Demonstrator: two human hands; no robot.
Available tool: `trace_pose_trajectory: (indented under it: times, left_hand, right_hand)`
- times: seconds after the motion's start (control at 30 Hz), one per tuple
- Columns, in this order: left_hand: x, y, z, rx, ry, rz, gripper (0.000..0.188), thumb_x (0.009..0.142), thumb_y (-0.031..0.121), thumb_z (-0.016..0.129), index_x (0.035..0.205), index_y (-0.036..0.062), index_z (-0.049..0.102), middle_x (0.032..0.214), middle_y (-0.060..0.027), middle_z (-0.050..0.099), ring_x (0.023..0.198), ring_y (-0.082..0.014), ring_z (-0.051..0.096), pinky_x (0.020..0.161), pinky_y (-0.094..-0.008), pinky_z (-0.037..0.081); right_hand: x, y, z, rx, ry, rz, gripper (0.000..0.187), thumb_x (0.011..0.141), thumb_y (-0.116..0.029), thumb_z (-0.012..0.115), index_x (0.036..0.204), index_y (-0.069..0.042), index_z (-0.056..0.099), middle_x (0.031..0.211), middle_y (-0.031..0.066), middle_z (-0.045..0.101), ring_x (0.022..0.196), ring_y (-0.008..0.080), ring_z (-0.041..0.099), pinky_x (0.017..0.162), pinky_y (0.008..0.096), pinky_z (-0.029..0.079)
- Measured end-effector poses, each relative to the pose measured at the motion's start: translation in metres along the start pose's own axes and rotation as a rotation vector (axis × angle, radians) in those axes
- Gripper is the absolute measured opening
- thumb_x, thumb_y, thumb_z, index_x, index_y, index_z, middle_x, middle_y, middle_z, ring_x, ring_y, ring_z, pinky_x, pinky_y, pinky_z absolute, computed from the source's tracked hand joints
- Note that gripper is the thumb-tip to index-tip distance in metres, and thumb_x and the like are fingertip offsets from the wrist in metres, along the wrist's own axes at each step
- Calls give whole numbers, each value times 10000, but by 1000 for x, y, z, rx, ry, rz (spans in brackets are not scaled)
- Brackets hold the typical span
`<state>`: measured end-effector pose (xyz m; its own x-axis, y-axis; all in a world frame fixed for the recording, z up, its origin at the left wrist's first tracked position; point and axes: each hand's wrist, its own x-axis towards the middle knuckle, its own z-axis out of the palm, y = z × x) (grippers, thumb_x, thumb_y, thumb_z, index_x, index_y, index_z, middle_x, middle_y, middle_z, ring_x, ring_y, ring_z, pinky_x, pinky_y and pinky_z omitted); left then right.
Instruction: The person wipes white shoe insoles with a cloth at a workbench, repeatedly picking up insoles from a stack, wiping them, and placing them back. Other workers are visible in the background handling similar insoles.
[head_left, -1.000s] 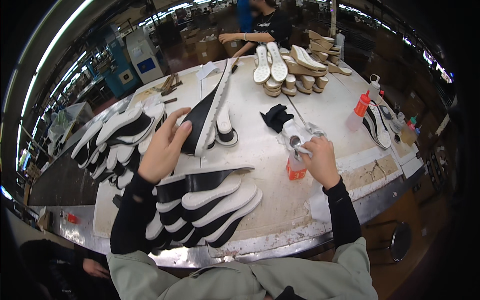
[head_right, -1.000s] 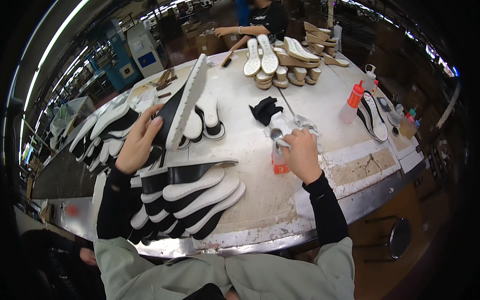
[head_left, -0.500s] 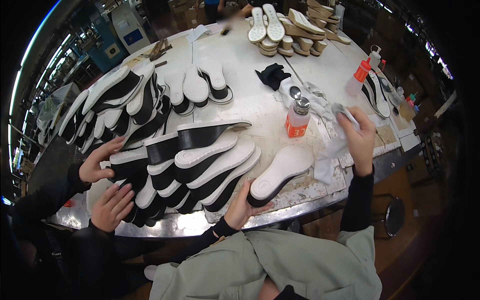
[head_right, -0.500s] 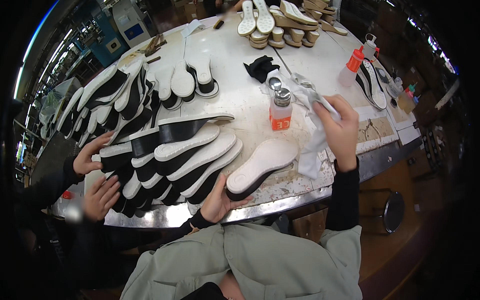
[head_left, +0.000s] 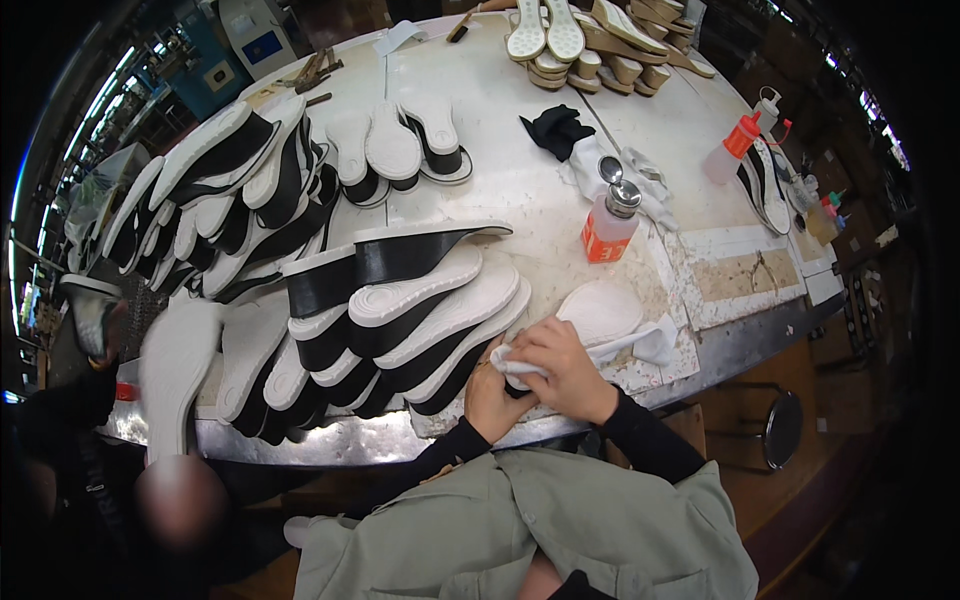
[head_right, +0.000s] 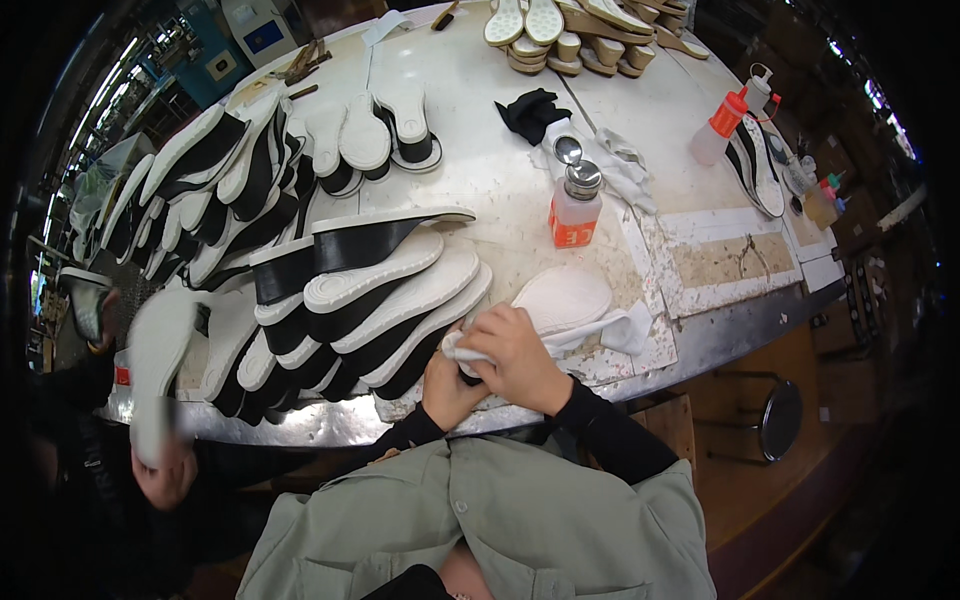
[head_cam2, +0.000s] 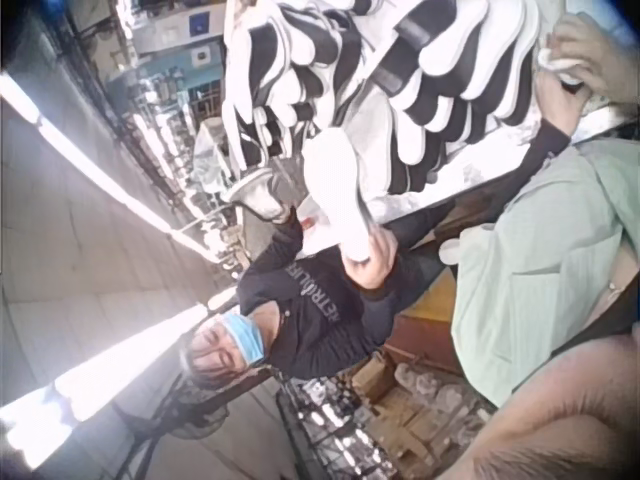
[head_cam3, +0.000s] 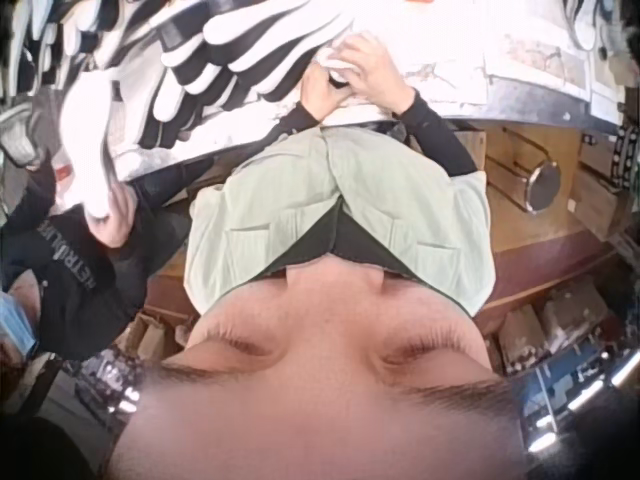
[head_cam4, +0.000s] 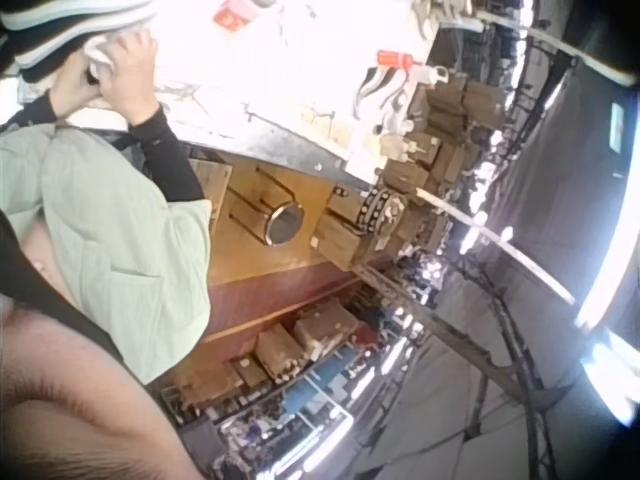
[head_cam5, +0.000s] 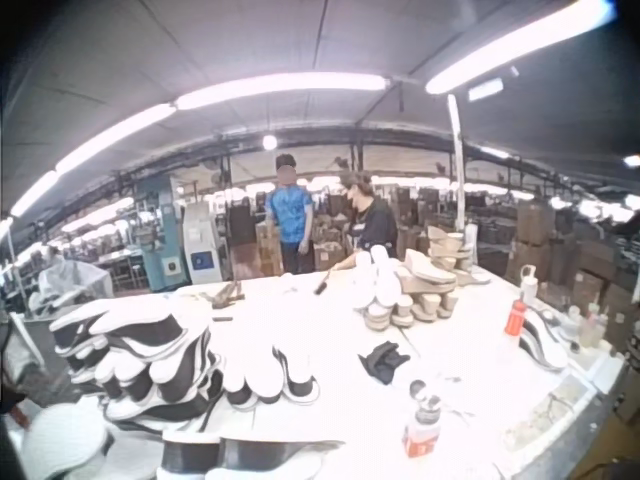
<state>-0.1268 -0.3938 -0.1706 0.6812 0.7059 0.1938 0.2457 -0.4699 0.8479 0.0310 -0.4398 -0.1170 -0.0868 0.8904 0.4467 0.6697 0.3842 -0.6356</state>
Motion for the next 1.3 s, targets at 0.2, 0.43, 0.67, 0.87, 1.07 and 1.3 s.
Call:
trace_pose_trajectory:
  times: [0.2, 0.43, 0.67, 0.87, 1.07, 1.3]
  left_hand:
    - [2, 9, -5, 31, 12, 46, 713, 688, 185, 812, 1312, 42, 500, 1303, -157, 585, 1266, -401, 487, 1091, -465, 351]
    - [1, 2, -4, 71, 12, 107, 666, 709, 173, 792, 1294, 33, 507, 1268, -188, 589, 1245, -356, 516, 1089, -491, 341]
    - [-3, 15, 1, -28, 134, 31, 619, 686, 101, 772, 1255, 15, 544, 1237, -200, 602, 1186, -364, 553, 1055, -469, 379]
    - [-10, 16, -2, -88, 202, 34, 579, 616, 71, 808, 1139, -11, 575, 1168, -210, 613, 1127, -400, 575, 985, -438, 440]
    - [-12, 24, -6, -105, 167, 32, 610, 635, 92, 793, 1174, -31, 534, 1246, -242, 570, 1183, -386, 563, 1056, -476, 381]
    - [-14, 12, -6, -161, 30, 20, 759, 675, 79, 759, 1365, -32, 462, 1171, -230, 644, 1117, -352, 624, 1130, -494, 286]
  right_hand:
    - [-12, 11, -27, -62, -108, -79, 277, 653, -55, 680, 926, -102, 671, 910, 34, 562, 936, 274, 516, 794, 389, 380]
    - [-11, -11, -8, -67, -81, -98, 298, 638, -38, 692, 927, -110, 673, 909, 21, 572, 957, 255, 527, 822, 380, 373]
    - [-12, -14, -11, -189, 54, 31, 281, 638, -31, 674, 910, -100, 681, 873, 15, 570, 937, 248, 535, 819, 377, 366]
    - [-34, -21, -22, -180, 138, 53, 238, 646, -38, 680, 877, -94, 679, 857, 37, 584, 917, 258, 546, 825, 393, 371]
    - [-37, -12, -2, -290, 424, 275, 178, 673, -70, 685, 851, -70, 695, 791, 76, 591, 815, 291, 533, 803, 412, 379]
    - [-1, 40, -7, -440, 365, 429, 129, 727, -98, 660, 850, -77, 692, 839, 86, 585, 878, 305, 503, 773, 436, 350]
